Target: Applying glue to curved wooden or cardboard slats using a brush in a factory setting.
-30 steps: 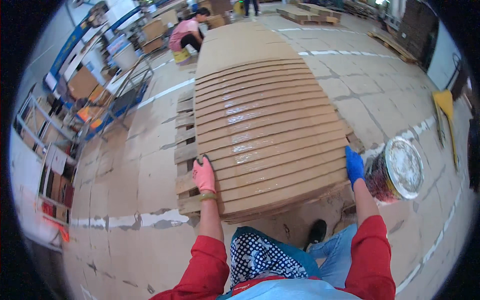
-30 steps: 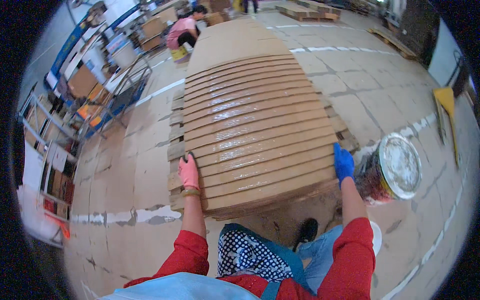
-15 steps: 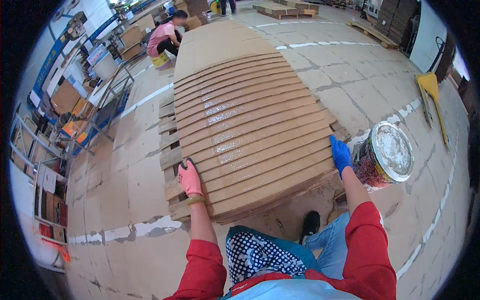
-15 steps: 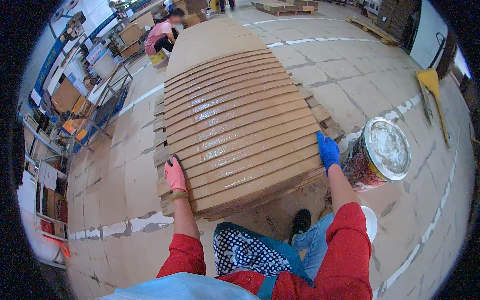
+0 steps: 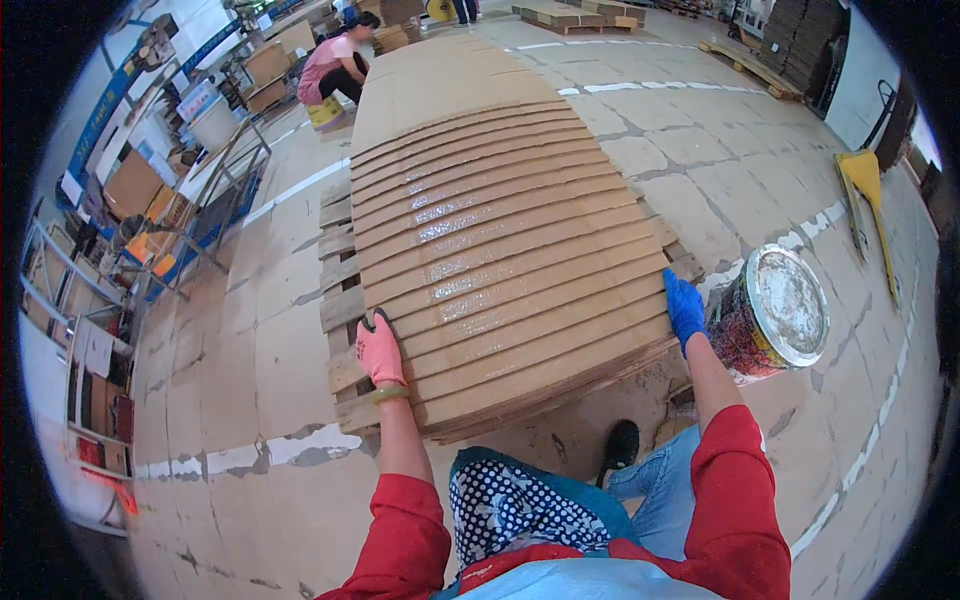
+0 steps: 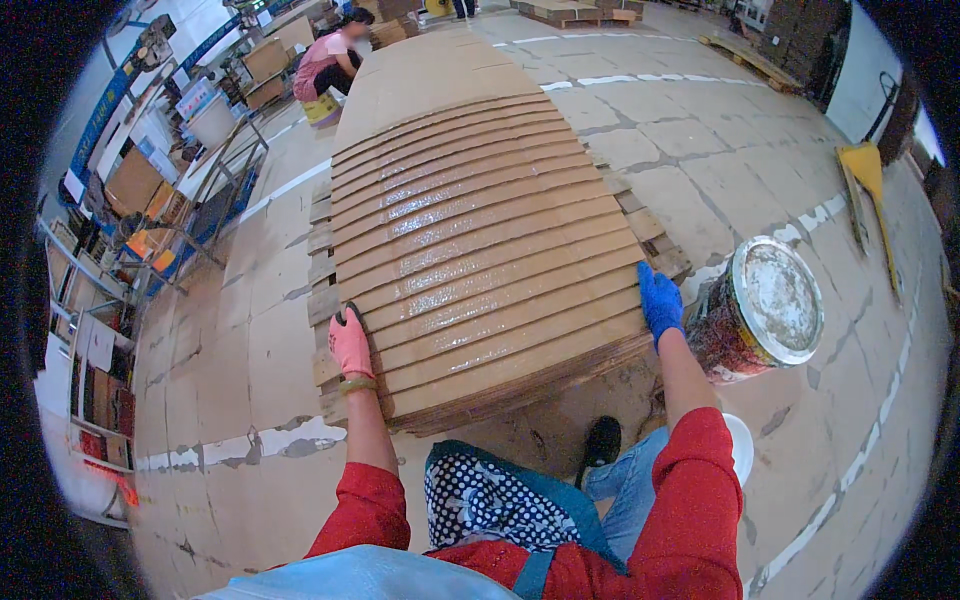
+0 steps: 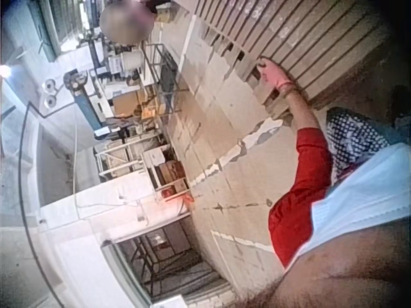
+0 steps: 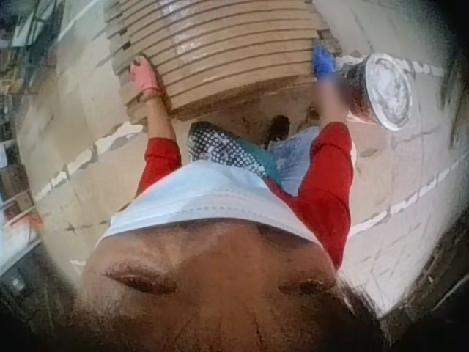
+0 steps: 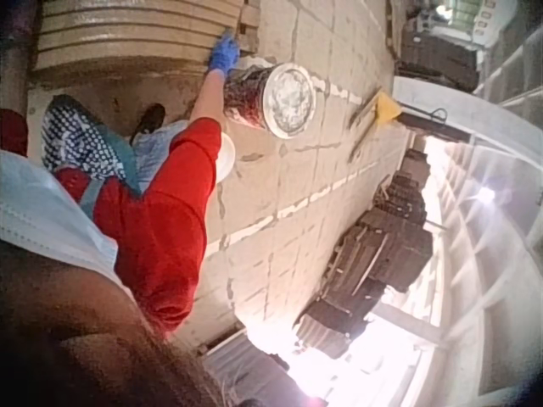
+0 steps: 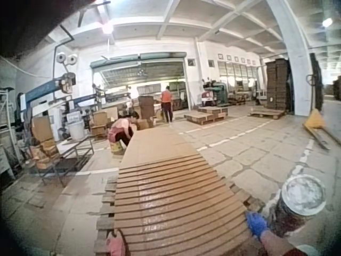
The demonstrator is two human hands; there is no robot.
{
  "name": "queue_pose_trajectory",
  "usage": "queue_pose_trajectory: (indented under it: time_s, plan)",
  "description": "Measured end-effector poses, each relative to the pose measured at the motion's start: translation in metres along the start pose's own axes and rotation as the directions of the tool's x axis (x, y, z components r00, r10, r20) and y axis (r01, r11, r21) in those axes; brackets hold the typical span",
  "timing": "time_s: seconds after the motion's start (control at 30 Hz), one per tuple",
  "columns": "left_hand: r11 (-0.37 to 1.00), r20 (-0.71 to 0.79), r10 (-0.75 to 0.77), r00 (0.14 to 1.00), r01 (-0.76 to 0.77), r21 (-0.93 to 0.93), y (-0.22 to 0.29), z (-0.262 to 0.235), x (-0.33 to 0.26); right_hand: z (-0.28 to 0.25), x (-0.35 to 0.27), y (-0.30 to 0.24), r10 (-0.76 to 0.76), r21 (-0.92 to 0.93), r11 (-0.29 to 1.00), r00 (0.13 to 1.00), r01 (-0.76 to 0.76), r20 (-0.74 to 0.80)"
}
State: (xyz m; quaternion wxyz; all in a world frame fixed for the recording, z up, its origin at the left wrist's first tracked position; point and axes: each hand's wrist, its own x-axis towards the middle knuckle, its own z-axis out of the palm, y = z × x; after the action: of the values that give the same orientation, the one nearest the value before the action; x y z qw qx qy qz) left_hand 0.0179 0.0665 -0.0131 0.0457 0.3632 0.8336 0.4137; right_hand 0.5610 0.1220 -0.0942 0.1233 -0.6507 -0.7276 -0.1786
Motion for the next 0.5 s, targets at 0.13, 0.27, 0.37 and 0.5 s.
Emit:
queue_pose_trajectory:
  time_s: [0.13, 0.27, 0.37, 0.5]
  plan:
    - [1.0, 0.001, -0.006, 1.0, 0.006, 0.018, 0.0, 0.0, -0.001, 0.001, 0.0, -0.001, -0.009, 0.006, 1.0, 0.999, 0.009, -0.041]
    - [1.0, 0.031, -0.009, 0.999, 0.01, -0.013, -0.001, 0.001, 0.001, 0.002, -0.001, 0.002, 0.006, -0.001, 1.0, 1.0, -0.006, -0.001]
    - [1.0, 0.032, -0.004, 0.999, 0.005, -0.029, -0.003, 0.004, 0.001, 0.01, -0.001, 0.005, -0.023, -0.042, 0.999, 0.997, 0.02, -0.077]
    - [1.0, -0.009, -0.004, 1.0, 0.004, -0.017, -0.009, 0.005, 0.003, 0.015, 0.0, 0.006, -0.034, -0.038, 0.999, 0.995, 0.03, -0.093]
